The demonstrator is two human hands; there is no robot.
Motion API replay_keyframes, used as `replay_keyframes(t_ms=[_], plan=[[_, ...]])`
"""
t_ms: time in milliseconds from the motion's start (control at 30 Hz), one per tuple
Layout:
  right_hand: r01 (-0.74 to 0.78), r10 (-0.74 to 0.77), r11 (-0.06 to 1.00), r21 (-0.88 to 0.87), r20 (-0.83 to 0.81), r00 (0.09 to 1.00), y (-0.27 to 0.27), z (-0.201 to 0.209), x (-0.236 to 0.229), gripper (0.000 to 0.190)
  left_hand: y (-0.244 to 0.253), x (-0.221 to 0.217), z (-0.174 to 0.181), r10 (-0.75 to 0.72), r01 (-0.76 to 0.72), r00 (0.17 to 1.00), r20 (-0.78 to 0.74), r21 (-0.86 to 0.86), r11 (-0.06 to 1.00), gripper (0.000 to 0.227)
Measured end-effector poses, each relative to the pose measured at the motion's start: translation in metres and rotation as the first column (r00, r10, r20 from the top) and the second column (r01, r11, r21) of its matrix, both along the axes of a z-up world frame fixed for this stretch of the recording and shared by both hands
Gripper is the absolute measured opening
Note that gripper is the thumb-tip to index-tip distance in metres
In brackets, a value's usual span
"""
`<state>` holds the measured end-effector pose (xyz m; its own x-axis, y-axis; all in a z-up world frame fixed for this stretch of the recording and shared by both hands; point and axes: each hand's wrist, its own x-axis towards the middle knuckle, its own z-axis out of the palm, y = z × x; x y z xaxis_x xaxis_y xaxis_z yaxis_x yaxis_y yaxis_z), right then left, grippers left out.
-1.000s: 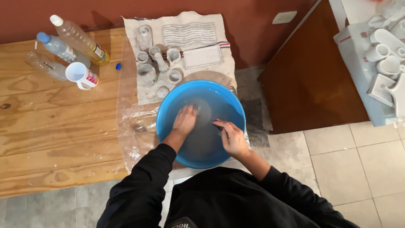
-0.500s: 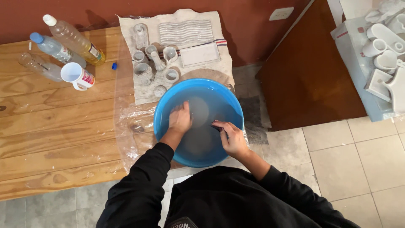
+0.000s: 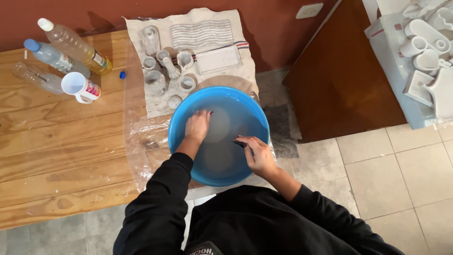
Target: Sand and clean ceramic pieces in a basin of water to smooth the surfaces.
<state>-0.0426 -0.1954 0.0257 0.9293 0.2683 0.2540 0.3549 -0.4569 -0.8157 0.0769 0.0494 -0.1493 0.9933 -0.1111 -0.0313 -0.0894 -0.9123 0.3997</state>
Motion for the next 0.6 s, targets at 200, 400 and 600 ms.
replay_keyframes(t_ms=[200, 400, 600], plan=[[0.007, -0.006, 1.0, 0.013, -0.024, 1.0, -0.002, -0.005, 0.0, 0.03, 0.003, 0.0, 0.02, 0.155, -0.134, 0.988, 0.024, -0.387, 0.912, 0.064], [-0.003, 0.003, 1.0, 0.006, 0.015, 1.0, -0.001, -0.001, 0.001, 0.03, 0.003, 0.007, -0.007, 0.269, -0.281, 0.96, -0.082, -0.328, 0.902, 0.035], [0.024, -0.024, 1.0, 0.018, 0.009, 1.0, -0.002, 0.0, 0.0, 0.031, 0.01, 0.011, -0.051, 0.334, -0.333, 0.939, -0.088, -0.483, 0.81, 0.018]])
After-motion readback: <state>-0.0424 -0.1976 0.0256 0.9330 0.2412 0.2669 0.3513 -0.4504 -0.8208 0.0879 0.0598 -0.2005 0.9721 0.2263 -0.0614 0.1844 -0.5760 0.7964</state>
